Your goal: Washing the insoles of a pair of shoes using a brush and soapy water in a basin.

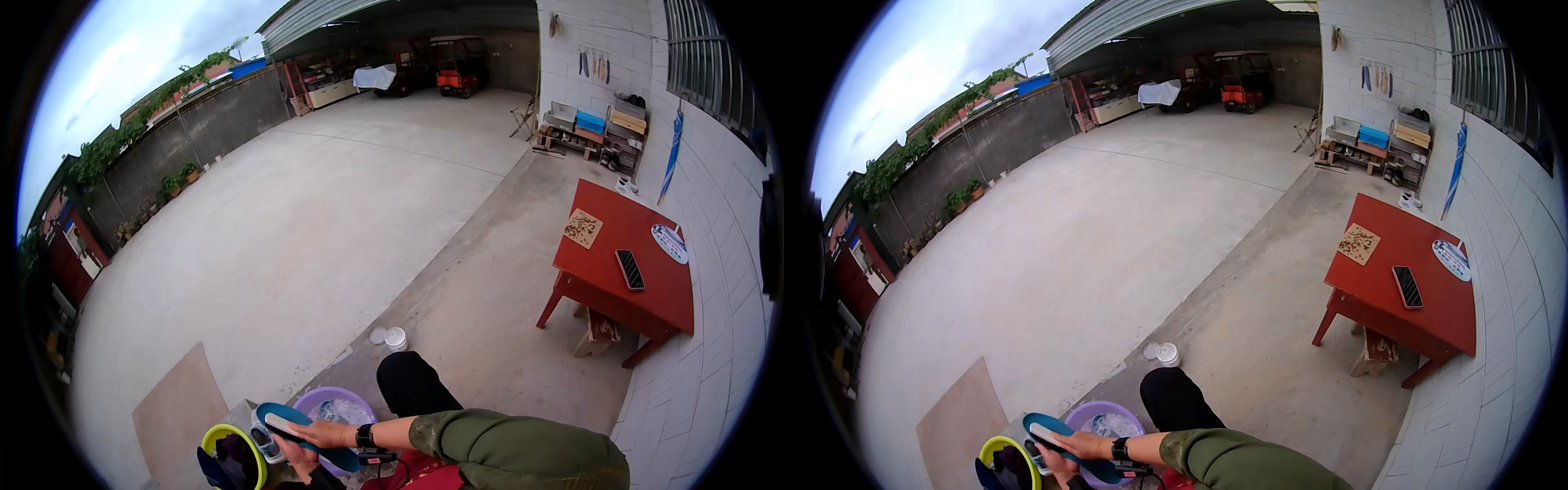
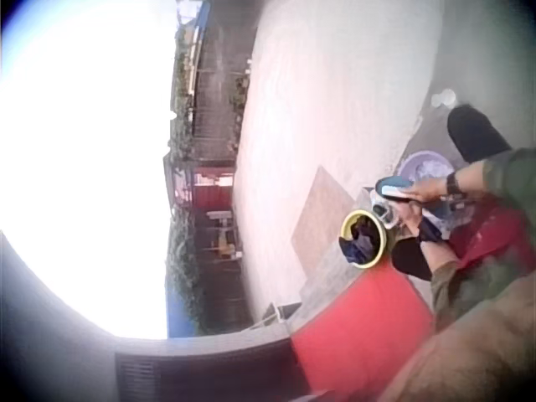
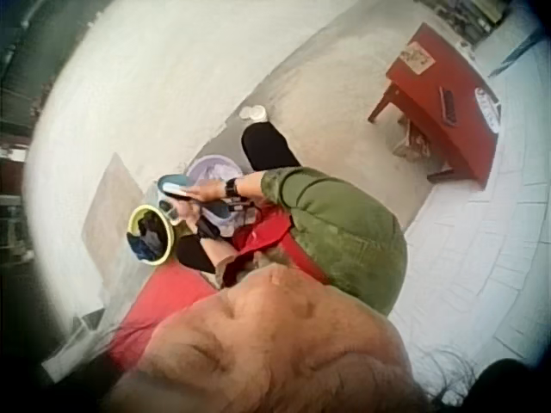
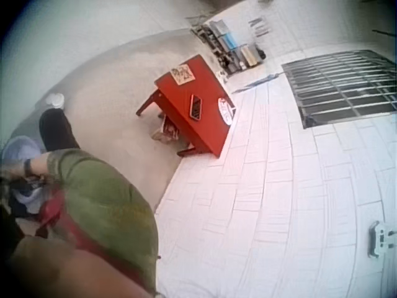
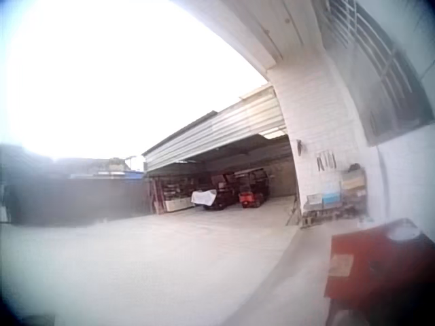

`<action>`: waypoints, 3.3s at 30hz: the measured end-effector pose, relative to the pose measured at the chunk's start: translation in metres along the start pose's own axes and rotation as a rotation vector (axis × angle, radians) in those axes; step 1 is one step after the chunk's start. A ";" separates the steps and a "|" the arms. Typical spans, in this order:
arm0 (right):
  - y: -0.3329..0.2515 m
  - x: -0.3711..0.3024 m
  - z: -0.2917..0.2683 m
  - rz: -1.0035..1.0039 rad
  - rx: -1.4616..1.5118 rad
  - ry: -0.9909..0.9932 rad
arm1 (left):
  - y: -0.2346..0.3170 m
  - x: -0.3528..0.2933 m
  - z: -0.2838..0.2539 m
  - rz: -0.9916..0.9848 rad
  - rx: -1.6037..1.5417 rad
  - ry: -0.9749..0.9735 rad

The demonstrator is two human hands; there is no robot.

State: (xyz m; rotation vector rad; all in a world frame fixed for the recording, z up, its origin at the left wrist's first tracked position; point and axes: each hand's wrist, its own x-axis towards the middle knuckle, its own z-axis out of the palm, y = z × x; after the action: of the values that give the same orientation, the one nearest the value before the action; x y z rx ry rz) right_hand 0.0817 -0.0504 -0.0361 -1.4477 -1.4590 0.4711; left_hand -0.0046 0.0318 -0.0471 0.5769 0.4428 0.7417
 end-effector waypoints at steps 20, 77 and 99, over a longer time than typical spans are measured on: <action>-0.017 -0.015 -0.014 -0.133 -0.103 -0.030 | 0.015 0.006 0.008 0.005 -0.006 0.017; -0.002 0.048 -0.033 0.048 -0.238 0.158 | -0.009 0.003 0.050 0.253 0.288 0.105; 0.007 0.033 -0.025 0.040 -0.250 0.120 | -0.014 0.005 0.024 0.239 0.352 0.044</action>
State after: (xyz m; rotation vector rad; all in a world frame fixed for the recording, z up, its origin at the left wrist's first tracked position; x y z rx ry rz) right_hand 0.1128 -0.0277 -0.0194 -1.6748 -1.4328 0.2270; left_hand 0.0190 0.0190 -0.0386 0.9568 0.5560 0.9132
